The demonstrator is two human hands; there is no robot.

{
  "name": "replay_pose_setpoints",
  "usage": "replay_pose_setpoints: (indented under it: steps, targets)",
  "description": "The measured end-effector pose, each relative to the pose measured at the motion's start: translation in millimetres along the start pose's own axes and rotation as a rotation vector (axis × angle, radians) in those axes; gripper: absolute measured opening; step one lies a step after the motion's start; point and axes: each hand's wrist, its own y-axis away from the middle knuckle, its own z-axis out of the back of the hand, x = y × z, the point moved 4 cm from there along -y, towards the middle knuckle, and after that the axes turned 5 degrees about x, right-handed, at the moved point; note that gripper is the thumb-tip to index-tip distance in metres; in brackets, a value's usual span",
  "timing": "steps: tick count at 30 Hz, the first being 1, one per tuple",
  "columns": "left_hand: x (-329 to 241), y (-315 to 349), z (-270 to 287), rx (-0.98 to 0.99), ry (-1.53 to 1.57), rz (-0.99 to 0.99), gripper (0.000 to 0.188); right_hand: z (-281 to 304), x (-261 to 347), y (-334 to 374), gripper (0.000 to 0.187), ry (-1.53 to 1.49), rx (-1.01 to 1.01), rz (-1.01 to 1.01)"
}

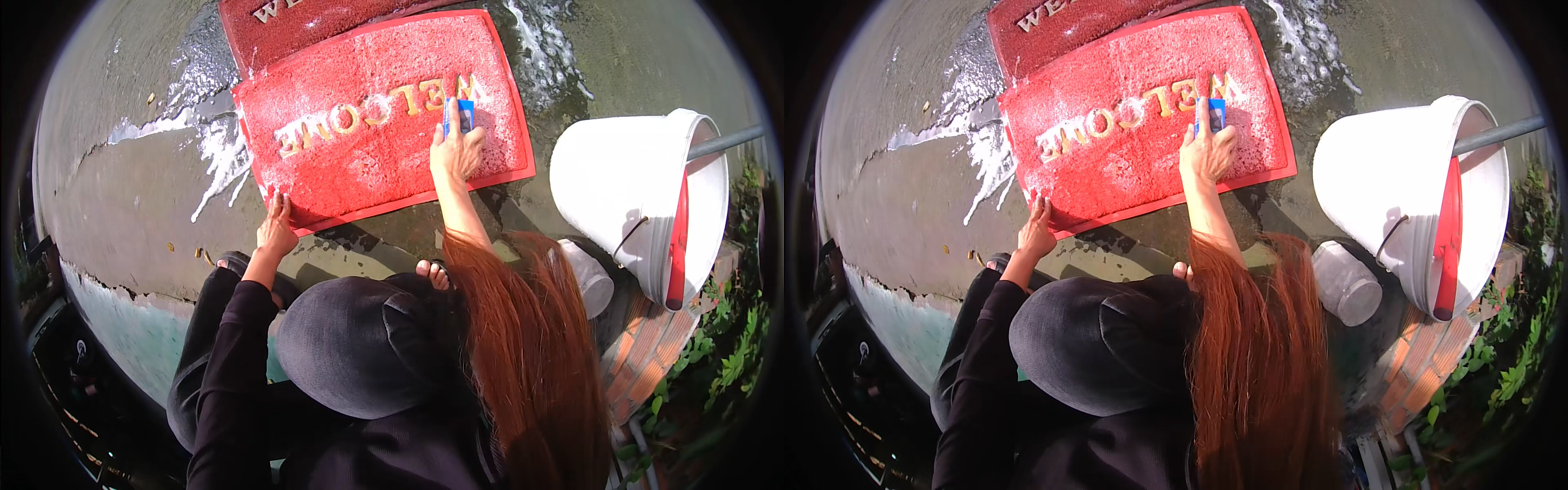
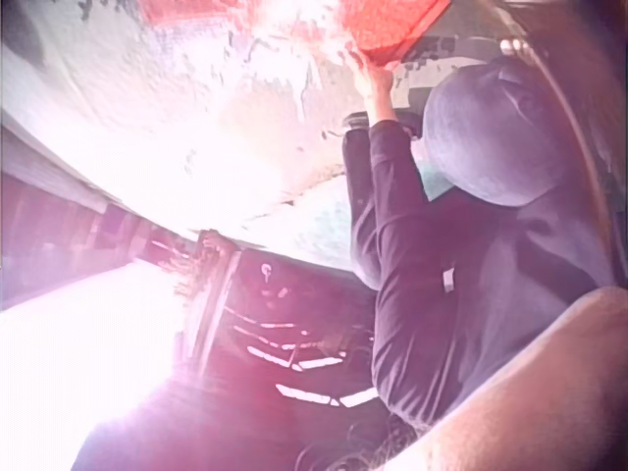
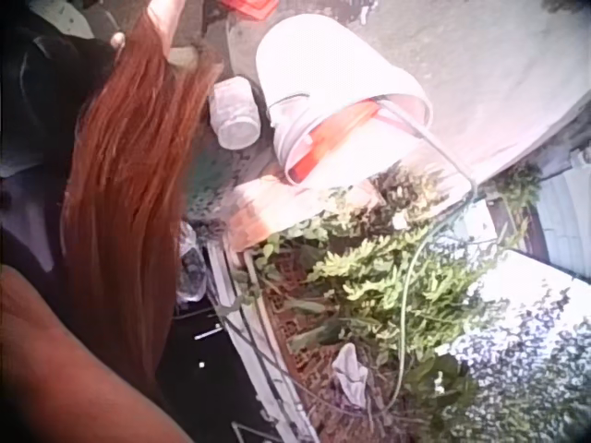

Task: The person retrieves a brush and a container of cleaning powder, then sits on the ground to clean a red doormat. They pour water and powder onto the mat, scrub it with the brush, and rinse it with water.

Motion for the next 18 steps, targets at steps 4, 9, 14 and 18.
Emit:
replay_pose_setpoints:
  steps: [4, 9, 14, 18]
  targets:
    - [-9, 4, 1, 0.019, -0.037, 0.064, 0.076, -54, 103, 121, 0.055, -0.095, 0.23, 0.605]
    - [3, 3, -3, -0.033, -0.089, 0.025, 0.08, -10, 2, -3, 0.055, 0.053, 0.132, 0.653]
    - [5, 4, -9, -0.036, -0.02, 0.011, 0.075, 34, -84, -56, 0.058, 0.124, -0.043, 0.347]
    - [7, 2, -6, -0.031, 0.007, -0.009, 0.072, 33, -130, 34, 0.062, 0.081, 0.051, 0.358]
